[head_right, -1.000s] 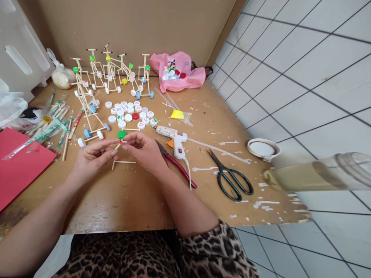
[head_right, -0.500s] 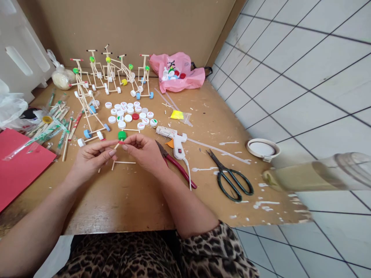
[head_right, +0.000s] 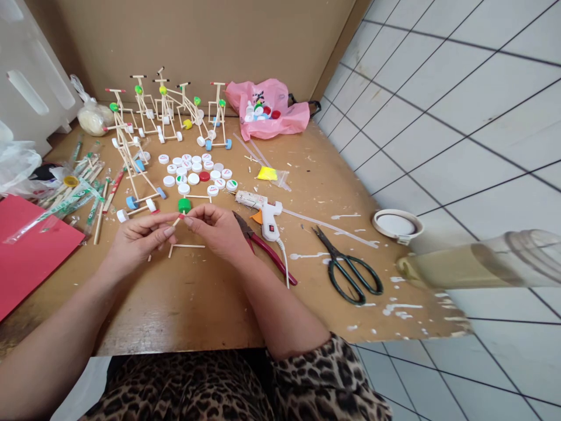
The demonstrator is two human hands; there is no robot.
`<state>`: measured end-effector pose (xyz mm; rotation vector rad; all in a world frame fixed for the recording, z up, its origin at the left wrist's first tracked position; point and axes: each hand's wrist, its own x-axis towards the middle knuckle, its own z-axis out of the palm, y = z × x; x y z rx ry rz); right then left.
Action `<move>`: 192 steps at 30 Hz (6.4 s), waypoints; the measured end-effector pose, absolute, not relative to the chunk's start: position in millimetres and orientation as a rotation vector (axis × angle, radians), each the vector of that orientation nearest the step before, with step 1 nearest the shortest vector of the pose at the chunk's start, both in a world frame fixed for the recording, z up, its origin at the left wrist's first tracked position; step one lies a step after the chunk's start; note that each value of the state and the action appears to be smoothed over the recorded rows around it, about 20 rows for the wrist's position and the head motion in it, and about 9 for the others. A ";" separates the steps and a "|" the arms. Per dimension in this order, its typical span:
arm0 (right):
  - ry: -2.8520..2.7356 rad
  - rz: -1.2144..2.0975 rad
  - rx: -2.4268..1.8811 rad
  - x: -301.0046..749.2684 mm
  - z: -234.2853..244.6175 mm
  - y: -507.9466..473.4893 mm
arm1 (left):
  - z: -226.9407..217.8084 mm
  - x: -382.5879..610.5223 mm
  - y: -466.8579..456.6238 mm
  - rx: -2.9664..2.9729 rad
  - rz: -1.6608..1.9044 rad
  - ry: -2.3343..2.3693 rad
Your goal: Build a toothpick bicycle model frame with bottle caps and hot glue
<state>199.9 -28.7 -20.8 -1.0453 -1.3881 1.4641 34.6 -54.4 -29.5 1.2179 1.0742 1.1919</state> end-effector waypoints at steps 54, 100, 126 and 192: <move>-1.271 1.637 -0.945 203.7 -22.5 -27.5 | -39.7 26.2 -49.7 0.633 0.898 0.644; -1.105 1.672 -0.962 191.8 -26.3 -30.8 | -35.4 28.5 -46.3 0.514 0.895 0.632; -1.366 1.462 -0.991 186.8 -37.3 -33.1 | -30.4 33.2 -48.6 0.981 1.018 1.091; -1.512 0.750 -2.034 292.0 -3.1 -26.8 | -24.6 35.6 -48.6 0.804 1.050 1.125</move>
